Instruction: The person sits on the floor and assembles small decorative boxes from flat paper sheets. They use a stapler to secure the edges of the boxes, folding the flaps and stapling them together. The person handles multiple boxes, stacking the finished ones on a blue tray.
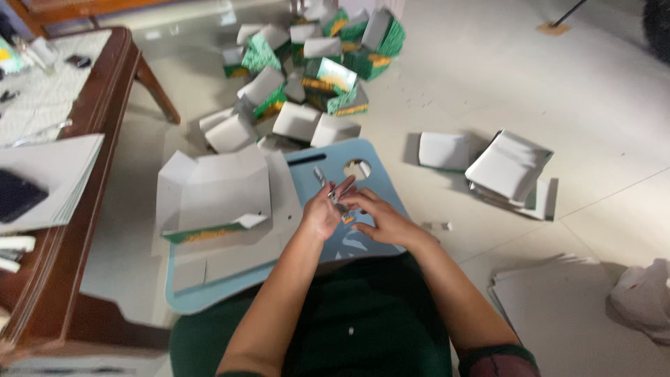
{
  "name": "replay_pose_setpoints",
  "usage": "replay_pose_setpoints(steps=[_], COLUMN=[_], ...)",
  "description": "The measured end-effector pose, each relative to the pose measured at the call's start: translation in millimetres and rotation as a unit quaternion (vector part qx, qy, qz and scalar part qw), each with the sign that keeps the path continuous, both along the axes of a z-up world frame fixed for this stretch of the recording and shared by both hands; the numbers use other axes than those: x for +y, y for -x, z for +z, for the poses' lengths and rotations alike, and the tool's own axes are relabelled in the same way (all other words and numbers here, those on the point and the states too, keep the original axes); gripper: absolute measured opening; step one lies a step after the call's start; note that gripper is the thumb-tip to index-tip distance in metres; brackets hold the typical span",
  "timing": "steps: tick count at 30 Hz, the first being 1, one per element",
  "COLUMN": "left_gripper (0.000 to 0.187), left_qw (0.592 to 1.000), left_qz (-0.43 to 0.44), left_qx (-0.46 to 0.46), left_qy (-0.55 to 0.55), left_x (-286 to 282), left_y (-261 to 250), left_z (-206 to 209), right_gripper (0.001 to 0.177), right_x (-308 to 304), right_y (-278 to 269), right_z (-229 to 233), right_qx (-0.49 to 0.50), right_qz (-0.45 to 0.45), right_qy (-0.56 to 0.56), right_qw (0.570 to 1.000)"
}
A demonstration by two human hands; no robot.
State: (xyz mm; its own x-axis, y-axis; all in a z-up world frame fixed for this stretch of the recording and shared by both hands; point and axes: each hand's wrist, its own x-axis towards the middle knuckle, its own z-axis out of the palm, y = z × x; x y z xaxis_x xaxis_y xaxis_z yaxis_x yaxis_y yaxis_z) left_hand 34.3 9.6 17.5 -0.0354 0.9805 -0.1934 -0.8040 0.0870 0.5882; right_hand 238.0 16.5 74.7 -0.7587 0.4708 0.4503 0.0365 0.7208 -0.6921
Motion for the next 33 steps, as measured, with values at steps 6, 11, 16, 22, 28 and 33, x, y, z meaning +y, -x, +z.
replay_pose_setpoints(steps=[6, 11, 16, 22, 28, 33], left_gripper=[0.028, 0.049, 0.071, 0.078, 0.050, 0.031], left_qw=[0.993, 0.979, 0.944, 0.834, 0.606, 0.455], left_qz=[-0.016, 0.039, 0.091, 0.041, 0.066, 0.195], left_qx=[0.041, 0.192, 0.315, 0.549, 0.791, 0.854], left_qy=[-0.106, -0.061, -0.033, 0.015, 0.046, 0.162], left_x=[-20, -28, -25, -49, -105, -97], left_y=[14, 26, 30, 21, 47, 175], left_z=[-6, -21, -27, 10, 78, 94], right_gripper=[0.038, 0.025, 0.041, 0.066, 0.065, 0.066], right_x=[-5, -3, 5, 10, 19, 27], right_y=[36, 63, 90, 111, 90, 60], right_z=[-21, -28, -23, -25, -45, -42], right_qx=[0.135, 0.195, 0.149, 0.168, 0.140, -0.186], right_qz=[0.050, 0.000, -0.150, -0.004, -0.145, -0.300], right_qy=[-0.013, -0.012, 0.043, 0.462, 0.275, -0.028], right_qw=[0.990, 0.981, 0.976, 0.871, 0.940, 0.935])
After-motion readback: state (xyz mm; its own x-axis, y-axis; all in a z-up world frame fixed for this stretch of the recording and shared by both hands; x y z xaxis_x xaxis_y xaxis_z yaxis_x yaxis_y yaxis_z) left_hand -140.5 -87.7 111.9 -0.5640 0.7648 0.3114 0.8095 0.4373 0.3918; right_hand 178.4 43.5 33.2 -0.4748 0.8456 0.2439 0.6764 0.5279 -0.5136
